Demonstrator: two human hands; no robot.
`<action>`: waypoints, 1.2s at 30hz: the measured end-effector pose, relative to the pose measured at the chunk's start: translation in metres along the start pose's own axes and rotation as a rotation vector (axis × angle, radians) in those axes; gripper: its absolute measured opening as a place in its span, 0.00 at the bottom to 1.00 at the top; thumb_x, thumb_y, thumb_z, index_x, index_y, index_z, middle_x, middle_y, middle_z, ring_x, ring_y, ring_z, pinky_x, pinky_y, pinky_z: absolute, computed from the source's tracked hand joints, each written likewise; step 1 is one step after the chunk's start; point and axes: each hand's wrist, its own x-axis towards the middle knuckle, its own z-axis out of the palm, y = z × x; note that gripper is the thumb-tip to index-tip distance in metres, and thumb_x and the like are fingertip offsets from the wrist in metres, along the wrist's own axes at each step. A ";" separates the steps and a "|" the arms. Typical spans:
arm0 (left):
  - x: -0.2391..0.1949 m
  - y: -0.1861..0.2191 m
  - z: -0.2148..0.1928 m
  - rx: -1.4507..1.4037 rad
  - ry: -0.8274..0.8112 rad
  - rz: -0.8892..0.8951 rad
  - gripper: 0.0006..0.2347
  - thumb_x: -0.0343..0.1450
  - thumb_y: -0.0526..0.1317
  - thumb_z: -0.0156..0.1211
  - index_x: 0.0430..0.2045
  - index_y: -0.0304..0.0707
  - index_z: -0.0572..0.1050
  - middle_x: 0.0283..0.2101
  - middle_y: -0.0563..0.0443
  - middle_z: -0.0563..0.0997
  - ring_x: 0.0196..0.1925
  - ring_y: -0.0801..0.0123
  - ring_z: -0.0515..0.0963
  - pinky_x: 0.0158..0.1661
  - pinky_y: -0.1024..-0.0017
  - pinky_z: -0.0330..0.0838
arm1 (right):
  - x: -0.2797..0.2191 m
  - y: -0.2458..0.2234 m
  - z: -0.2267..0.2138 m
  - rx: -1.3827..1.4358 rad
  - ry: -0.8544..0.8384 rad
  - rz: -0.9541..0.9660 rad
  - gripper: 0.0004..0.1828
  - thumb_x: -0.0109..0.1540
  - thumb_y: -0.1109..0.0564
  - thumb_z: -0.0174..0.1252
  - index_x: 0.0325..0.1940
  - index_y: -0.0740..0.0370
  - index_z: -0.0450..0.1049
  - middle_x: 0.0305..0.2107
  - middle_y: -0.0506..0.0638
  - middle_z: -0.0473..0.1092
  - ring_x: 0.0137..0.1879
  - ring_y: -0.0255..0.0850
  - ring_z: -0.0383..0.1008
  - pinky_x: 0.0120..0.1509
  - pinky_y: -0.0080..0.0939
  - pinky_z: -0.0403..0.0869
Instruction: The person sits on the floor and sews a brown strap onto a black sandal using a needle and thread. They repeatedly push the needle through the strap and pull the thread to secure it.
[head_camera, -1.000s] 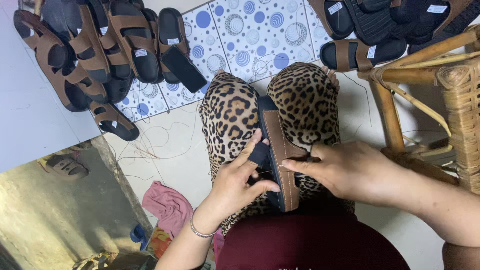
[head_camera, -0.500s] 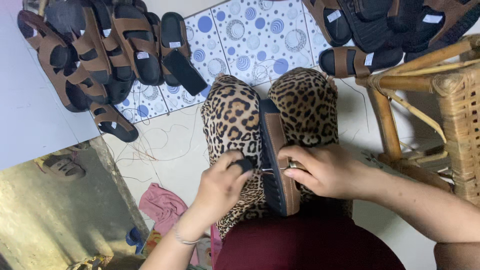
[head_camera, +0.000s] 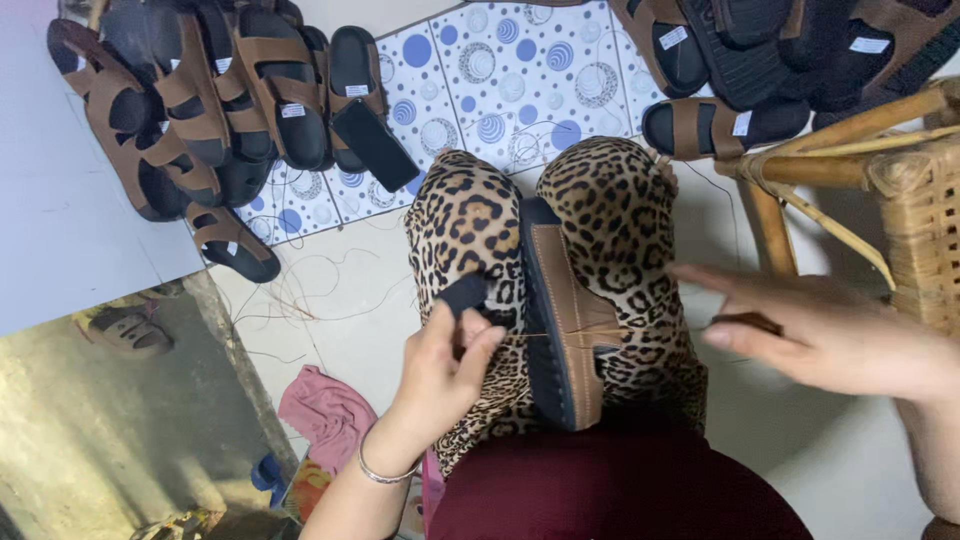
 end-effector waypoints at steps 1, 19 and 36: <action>0.001 0.001 0.001 -0.002 -0.006 0.002 0.08 0.74 0.36 0.59 0.29 0.44 0.65 0.23 0.62 0.69 0.24 0.76 0.67 0.31 0.74 0.65 | 0.011 -0.002 0.016 0.003 0.000 0.005 0.42 0.60 0.30 0.48 0.79 0.11 0.47 0.39 0.18 0.85 0.36 0.24 0.84 0.41 0.28 0.75; 0.009 0.040 0.055 0.835 -0.030 0.808 0.08 0.61 0.23 0.55 0.21 0.38 0.68 0.24 0.50 0.68 0.25 0.64 0.68 0.14 0.70 0.58 | 0.049 -0.052 0.051 1.245 0.257 -0.851 0.10 0.65 0.58 0.58 0.32 0.65 0.78 0.21 0.50 0.71 0.21 0.32 0.64 0.27 0.32 0.66; -0.007 0.050 -0.009 -0.068 -0.449 0.509 0.14 0.79 0.45 0.48 0.24 0.37 0.64 0.27 0.52 0.63 0.26 0.62 0.64 0.30 0.68 0.60 | 0.020 -0.084 0.040 0.616 0.632 -0.984 0.04 0.62 0.61 0.64 0.39 0.58 0.75 0.34 0.43 0.72 0.35 0.32 0.72 0.43 0.30 0.72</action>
